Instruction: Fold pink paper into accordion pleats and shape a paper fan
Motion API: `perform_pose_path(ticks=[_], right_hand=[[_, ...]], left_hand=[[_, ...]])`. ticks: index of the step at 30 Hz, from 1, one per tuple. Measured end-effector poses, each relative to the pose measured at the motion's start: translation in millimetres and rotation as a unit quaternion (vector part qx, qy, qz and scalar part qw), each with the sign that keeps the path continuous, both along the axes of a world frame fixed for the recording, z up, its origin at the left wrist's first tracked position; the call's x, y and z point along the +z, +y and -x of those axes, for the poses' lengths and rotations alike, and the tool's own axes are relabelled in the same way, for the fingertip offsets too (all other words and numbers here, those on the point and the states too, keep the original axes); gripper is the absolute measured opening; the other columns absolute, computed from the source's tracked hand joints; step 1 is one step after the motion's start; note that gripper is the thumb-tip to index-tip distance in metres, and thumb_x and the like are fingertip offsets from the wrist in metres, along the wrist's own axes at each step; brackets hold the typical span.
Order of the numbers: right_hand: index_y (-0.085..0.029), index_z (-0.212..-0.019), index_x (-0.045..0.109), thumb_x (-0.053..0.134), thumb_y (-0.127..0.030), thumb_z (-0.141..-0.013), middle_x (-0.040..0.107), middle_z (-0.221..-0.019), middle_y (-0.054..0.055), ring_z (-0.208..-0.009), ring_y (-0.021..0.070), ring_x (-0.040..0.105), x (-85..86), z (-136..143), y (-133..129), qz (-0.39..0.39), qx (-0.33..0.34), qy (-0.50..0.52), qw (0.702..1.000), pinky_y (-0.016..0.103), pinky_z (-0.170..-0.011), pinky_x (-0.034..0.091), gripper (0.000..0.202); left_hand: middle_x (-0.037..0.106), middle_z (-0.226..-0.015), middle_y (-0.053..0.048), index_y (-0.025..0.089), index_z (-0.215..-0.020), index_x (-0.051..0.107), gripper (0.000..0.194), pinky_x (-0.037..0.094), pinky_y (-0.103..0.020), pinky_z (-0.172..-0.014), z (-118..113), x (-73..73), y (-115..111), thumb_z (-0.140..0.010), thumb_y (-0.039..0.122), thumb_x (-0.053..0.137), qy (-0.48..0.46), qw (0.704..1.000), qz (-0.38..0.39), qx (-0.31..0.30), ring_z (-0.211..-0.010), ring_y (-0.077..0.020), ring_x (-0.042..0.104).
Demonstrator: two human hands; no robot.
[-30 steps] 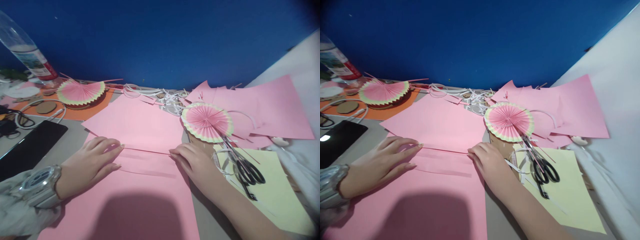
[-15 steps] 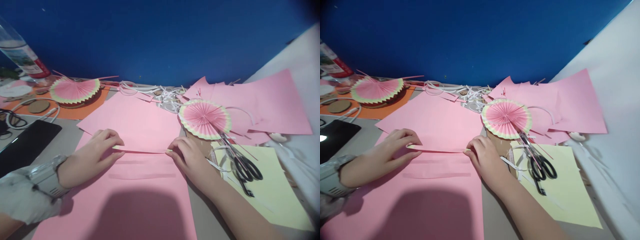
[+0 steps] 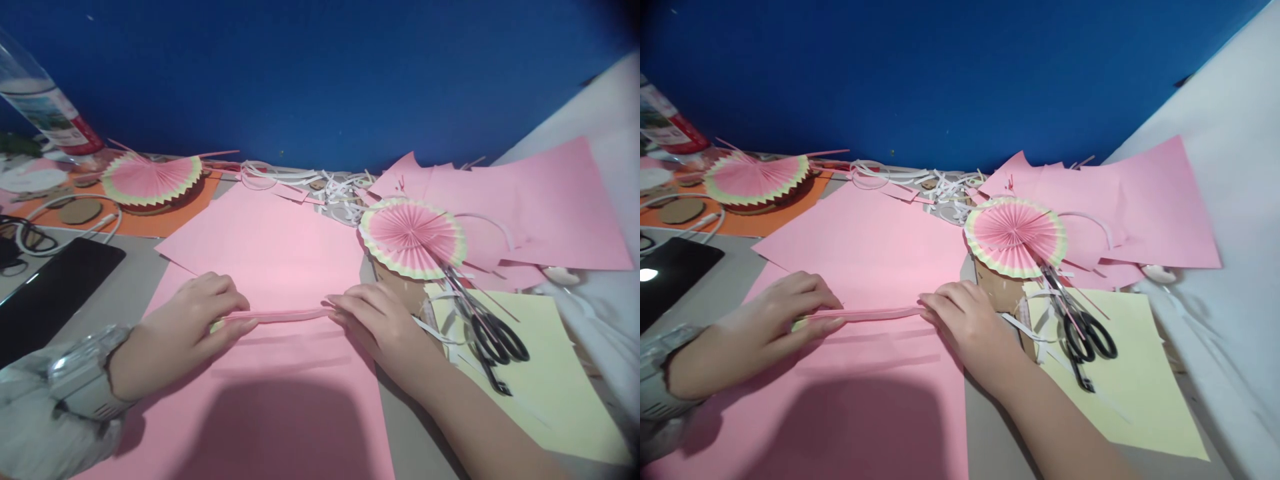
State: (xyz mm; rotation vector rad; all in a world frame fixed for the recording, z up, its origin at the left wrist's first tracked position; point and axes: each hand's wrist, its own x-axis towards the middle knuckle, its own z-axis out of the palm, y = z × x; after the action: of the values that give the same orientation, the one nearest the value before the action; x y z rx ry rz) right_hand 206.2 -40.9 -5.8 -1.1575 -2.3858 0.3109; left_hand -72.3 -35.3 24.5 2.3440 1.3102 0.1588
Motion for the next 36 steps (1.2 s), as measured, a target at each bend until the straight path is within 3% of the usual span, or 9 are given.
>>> perform_pose_path(ticks=[5,9,16,18,22,28,33,36], right_hand=[[-0.017,-0.095,0.058,0.046,-0.01,-0.088,0.061,-0.088,0.006,-0.086,0.0177,0.054,5.3,-1,-5,-0.078,0.007,-0.007,0.997,0.034,-0.081,0.04,0.015],[-0.019,-0.101,0.056,0.052,-0.005,-0.083,0.062,-0.093,0.007,-0.091,0.0189,0.054,14.1,-2,-10,-0.162,0.0,-0.017,0.987,0.036,-0.083,0.04,0.023],[-0.021,-0.097,0.057,0.059,-0.004,-0.078,0.064,-0.087,0.006,-0.087,0.0198,0.053,39.0,3,-8,-0.272,-0.007,-0.067,0.96,0.035,-0.078,0.042,0.026],[-0.022,-0.097,0.058,0.061,-0.004,-0.076,0.064,-0.087,0.006,-0.088,0.0197,0.053,37.0,4,-5,-0.295,-0.019,-0.067,0.953,0.035,-0.078,0.044,0.028],[-0.022,-0.1,0.058,0.062,-0.005,-0.076,0.065,-0.086,0.005,-0.086,0.0194,0.054,20.7,1,-1,-0.304,-0.019,-0.066,0.95,0.036,-0.077,0.045,0.03],[-0.026,-0.094,0.06,0.068,-0.008,-0.072,0.062,-0.084,0.003,-0.083,0.019,0.055,8.5,-7,0,-0.322,-0.03,-0.038,0.946,0.035,-0.075,0.048,0.029],[-0.026,-0.093,0.059,0.069,-0.003,-0.069,0.059,-0.085,0.004,-0.078,0.0185,0.054,10.8,-10,3,-0.324,-0.033,-0.021,0.945,0.036,-0.071,0.05,0.034],[-0.027,-0.09,0.06,0.07,-0.003,-0.068,0.059,-0.085,0.003,-0.075,0.0182,0.055,12.1,-11,3,-0.327,-0.028,-0.014,0.944,0.036,-0.069,0.051,0.034]], left_hand=[[0.054,-0.094,-0.004,0.02,-0.089,0.056,0.022,0.043,-0.03,-0.079,5,4.1,-4,-0.089,0.037,0.043,-0.061,0.998,0.003,0.019,-0.088,-0.0177,0.049],[0.056,-0.09,-0.001,0.021,-0.095,0.052,0.015,0.045,-0.026,-0.07,12,11.5,-5,-0.09,0.031,0.042,-0.097,0.995,0.006,0.017,-0.08,-0.014,0.052],[0.062,-0.085,0.002,0.025,-0.09,0.053,0.008,0.043,-0.031,-0.079,20,20.6,0,-0.084,0.02,0.055,-0.13,0.972,-0.193,-0.014,-0.087,-0.0162,0.054],[0.062,-0.083,0.002,0.024,-0.087,0.053,0.009,0.043,-0.032,-0.08,20,19.1,1,-0.082,0.02,0.058,-0.125,0.965,-0.23,-0.019,-0.086,-0.0168,0.054],[0.061,-0.078,0.0,0.021,-0.083,0.053,0.004,0.045,-0.032,-0.075,17,7.9,4,-0.082,0.021,0.057,-0.111,0.97,-0.217,-0.008,-0.08,-0.0166,0.055],[0.067,-0.096,-0.002,0.022,-0.096,0.056,0.012,0.044,-0.037,-0.087,19,-8.1,7,-0.085,0.019,0.052,-0.129,0.963,-0.236,-0.016,-0.096,-0.019,0.055],[0.067,-0.104,0.0,0.026,-0.104,0.053,0.021,0.044,-0.04,-0.09,23,-6.8,5,-0.084,0.017,0.052,-0.104,0.957,-0.27,0.004,-0.104,-0.0207,0.052],[0.063,-0.112,0.001,0.028,-0.102,0.051,0.02,0.04,-0.045,-0.095,22,-3.9,3,-0.083,0.024,0.054,-0.079,0.951,-0.298,0.017,-0.108,-0.022,0.051]])
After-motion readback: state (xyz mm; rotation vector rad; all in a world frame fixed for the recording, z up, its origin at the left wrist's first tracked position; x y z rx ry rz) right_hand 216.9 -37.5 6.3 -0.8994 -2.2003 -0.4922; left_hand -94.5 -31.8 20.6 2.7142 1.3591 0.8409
